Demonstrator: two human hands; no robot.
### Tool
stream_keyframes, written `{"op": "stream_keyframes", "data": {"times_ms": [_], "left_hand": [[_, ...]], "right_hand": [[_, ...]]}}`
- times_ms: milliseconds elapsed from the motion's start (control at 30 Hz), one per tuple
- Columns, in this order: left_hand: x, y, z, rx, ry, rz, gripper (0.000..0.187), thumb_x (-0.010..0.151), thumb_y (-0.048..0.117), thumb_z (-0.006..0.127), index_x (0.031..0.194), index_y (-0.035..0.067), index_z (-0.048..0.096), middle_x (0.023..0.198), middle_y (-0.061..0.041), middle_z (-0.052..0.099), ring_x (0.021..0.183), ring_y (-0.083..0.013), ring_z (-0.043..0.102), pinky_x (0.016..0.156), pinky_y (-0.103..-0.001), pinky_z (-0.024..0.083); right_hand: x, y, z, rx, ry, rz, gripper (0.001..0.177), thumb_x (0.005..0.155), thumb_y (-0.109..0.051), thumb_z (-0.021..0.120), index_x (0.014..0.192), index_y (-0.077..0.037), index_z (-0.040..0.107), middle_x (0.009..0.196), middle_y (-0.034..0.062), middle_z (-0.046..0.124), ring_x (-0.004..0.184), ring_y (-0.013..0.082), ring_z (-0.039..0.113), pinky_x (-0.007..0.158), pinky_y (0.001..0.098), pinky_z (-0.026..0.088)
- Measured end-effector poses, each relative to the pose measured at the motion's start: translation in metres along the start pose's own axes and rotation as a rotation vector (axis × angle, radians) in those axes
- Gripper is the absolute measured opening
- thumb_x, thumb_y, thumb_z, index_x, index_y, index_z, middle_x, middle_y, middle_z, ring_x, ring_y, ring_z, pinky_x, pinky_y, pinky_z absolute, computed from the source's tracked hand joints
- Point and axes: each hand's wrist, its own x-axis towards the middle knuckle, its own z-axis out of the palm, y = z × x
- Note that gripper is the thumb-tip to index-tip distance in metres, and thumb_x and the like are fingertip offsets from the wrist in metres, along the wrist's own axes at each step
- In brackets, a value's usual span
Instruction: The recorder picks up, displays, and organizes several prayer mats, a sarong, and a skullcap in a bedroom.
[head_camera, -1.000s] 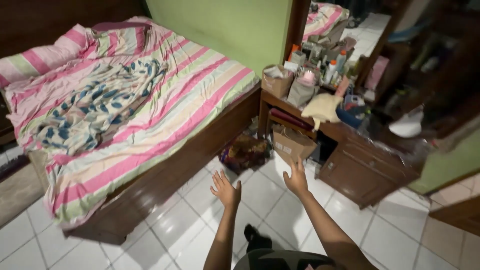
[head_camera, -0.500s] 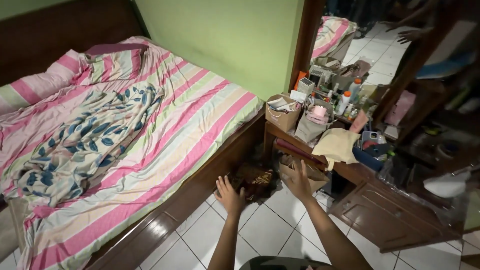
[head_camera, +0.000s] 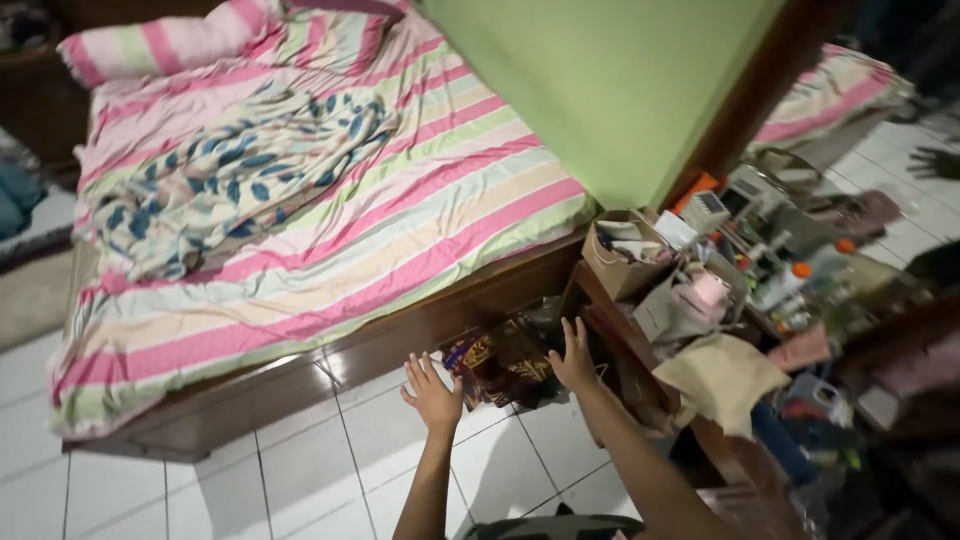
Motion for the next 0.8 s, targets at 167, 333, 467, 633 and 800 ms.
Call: {"op": "stream_keyframes", "data": {"times_ms": [167, 333, 467, 633, 800], "left_hand": [[-0.009, -0.001, 0.074, -0.007, 0.025, -0.052, 0.097, 0.079, 0.043, 0.076, 0.156, 0.012, 0.026, 0.167, -0.013, 0.017, 0.156, -0.0289, 0.011, 0.118, -0.066, 0.011], [-0.004, -0.022, 0.185, 0.034, -0.102, -0.044, 0.098, 0.08, 0.047, 0.074, 0.156, 0.012, 0.024, 0.169, -0.011, 0.014, 0.156, -0.029, 0.009, 0.12, -0.066, 0.007], [0.004, -0.057, 0.296, 0.061, -0.094, 0.025, 0.089, 0.088, 0.046, 0.067, 0.157, 0.013, 0.024, 0.168, -0.012, 0.013, 0.157, -0.0302, 0.007, 0.12, -0.066, 0.007], [0.016, -0.109, 0.434, 0.17, -0.218, 0.051, 0.089, 0.091, 0.043, 0.065, 0.16, 0.013, 0.018, 0.171, -0.012, 0.007, 0.157, -0.0306, 0.002, 0.12, -0.065, 0.007], [0.023, -0.154, 0.557, 0.272, -0.383, 0.172, 0.103, 0.084, 0.046, 0.074, 0.162, 0.013, 0.014, 0.172, -0.012, 0.005, 0.158, -0.0324, -0.002, 0.123, -0.061, 0.002]], "right_hand": [[0.027, 0.052, 0.028, -0.073, -0.112, 0.065, 0.085, 0.086, -0.016, 0.071, 0.157, -0.017, 0.025, 0.167, 0.0227, 0.012, 0.142, 0.0456, 0.039, 0.106, 0.0471, 0.048], [0.036, 0.153, 0.123, -0.091, -0.139, 0.077, 0.087, 0.085, -0.016, 0.074, 0.158, -0.017, 0.027, 0.166, 0.0231, 0.018, 0.143, 0.0465, 0.038, 0.108, 0.048, 0.047], [0.035, 0.263, 0.24, -0.036, -0.041, 0.157, 0.093, 0.081, -0.025, 0.081, 0.157, -0.016, 0.028, 0.162, 0.0254, 0.022, 0.145, 0.05, 0.03, 0.114, 0.0517, 0.038], [0.026, 0.422, 0.403, -0.058, -0.025, 0.301, 0.098, 0.078, -0.033, 0.084, 0.157, -0.014, 0.029, 0.159, 0.0263, 0.026, 0.145, 0.0481, 0.03, 0.116, 0.052, 0.033], [0.016, 0.558, 0.529, 0.378, -0.071, 0.742, 0.077, 0.086, -0.033, 0.077, 0.153, -0.011, 0.045, 0.158, 0.0146, 0.049, 0.144, 0.0374, 0.048, 0.117, 0.0479, 0.04]]}}
